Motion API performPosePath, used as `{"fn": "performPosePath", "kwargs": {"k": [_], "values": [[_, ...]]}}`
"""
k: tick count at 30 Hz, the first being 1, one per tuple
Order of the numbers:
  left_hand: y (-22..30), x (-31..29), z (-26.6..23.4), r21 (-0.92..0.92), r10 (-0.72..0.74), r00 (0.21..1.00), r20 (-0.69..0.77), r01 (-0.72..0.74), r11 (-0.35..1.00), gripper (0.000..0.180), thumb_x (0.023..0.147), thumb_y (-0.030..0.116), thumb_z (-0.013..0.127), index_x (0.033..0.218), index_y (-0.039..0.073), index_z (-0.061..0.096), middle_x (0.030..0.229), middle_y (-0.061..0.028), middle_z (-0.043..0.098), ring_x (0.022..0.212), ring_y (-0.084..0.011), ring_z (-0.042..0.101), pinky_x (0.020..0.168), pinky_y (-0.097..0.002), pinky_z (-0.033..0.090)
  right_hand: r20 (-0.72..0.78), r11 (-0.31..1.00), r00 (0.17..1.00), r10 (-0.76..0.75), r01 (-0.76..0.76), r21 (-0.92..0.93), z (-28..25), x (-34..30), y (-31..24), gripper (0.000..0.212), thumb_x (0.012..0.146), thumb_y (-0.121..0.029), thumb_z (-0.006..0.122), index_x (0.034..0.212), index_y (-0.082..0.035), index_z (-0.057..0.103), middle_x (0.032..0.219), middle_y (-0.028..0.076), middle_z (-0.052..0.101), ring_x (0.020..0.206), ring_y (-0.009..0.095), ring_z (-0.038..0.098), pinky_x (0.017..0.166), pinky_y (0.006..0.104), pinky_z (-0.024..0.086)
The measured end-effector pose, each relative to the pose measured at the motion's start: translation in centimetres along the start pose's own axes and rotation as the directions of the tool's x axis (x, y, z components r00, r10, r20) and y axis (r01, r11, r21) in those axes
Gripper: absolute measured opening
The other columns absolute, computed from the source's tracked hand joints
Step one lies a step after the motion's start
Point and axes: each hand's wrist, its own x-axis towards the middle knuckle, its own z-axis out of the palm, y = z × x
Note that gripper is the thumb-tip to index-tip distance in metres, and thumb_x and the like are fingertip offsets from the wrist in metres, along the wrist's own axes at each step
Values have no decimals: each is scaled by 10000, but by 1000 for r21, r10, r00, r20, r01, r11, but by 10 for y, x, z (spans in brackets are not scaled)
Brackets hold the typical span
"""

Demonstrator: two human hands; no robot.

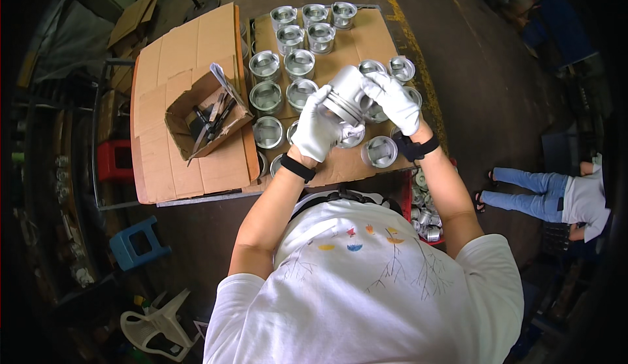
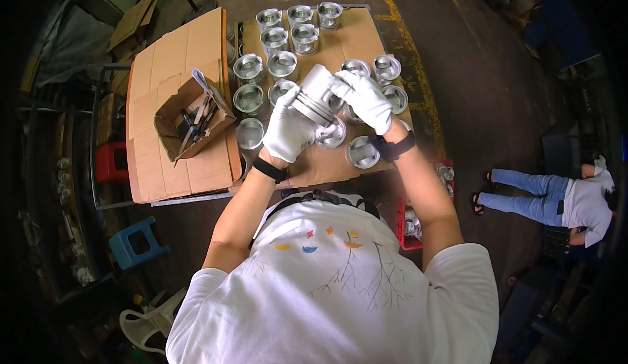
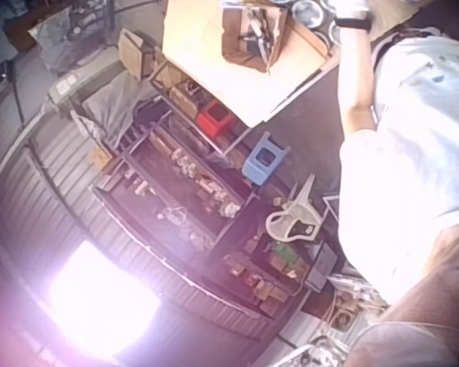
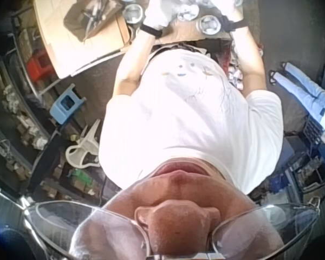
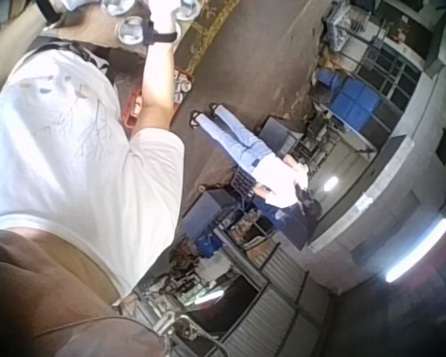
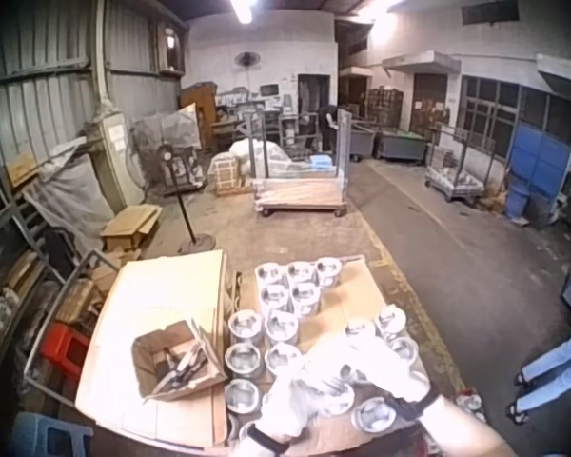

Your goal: Inspecting and sorting metal engine pistons on a table in a fabrication workshop.

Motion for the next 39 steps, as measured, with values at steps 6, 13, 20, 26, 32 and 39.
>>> {"fn": "performPosePath", "kwargs": {"k": [6, 13, 20, 26, 32, 39], "values": [[6, -3, 0, -158, -105, 985, 140, 127, 979, 639, 986, 495, 519, 1420, 30, 455, 1369, -188, 559, 1193, -361, 597, 849, -551, 591, 112, 932, 954, -277, 295, -211, -8, -3, 10, 169, 922, -171, 638, 974, -37, 725, 877, 143, 655, 849, 330, 608, 798, 425, 477], [-1, 4, -2, -19, -65, 997, 28, 66, 998, 584, 969, 410, 585, 1429, 73, 462, 1409, -160, 541, 1258, -338, 563, 1009, -540, 492, 160, 1000, 987, 9, -6, -17, -3, 10, -2, 252, 957, -116, 578, 1145, -41, 727, 909, 124, 705, 861, 254, 642, 810, 386, 491], [-7, 10, -29, 218, -19, 999, -46, 28, 976, 509, 979, 357, 580, 1392, 76, 483, 1387, -177, 553, 1227, -346, 596, 974, -525, 538, 184, 985, 983, 26, 6, -172, 11, 15, 5, 371, 985, -47, 478, 1313, -76, 648, 940, 97, 715, 844, 202, 676, 760, 317, 538], [11, -12, -13, -31, -162, 986, 25, 163, 986, 584, 960, 408, 592, 1431, 87, 464, 1390, -187, 552, 1180, -360, 624, 748, -479, 625, 127, 973, 967, 219, -226, 39, -3, 16, 5, 332, 1013, -125, 477, 1277, -26, 652, 936, 97, 693, 775, 143, 657, 679, 264, 522], [25, -20, -27, -142, -292, 941, 168, 317, 938, 617, 963, 489, 533, 1421, 80, 477, 1316, -190, 610, 1058, -355, 682, 659, -425, 644, 125, 842, 861, 494, -509, 180, 14, -15, -39, 378, 1014, -408, 560, 1111, -73, 704, 775, -10, 656, 544, 57, 539, 467, 206, 417], [24, -16, -23, -8, -335, 930, 152, 340, 940, 579, 982, 488, 519, 1409, 98, 504, 1334, -146, 616, 1134, -298, 649, 776, -410, 590, 240, 415, 612, 754, -727, 547, 37, -46, 18, 204, 1014, -225, 553, 1077, -82, 685, 626, 2, 596, 446, 83, 511, 389, 239, 409]]}}
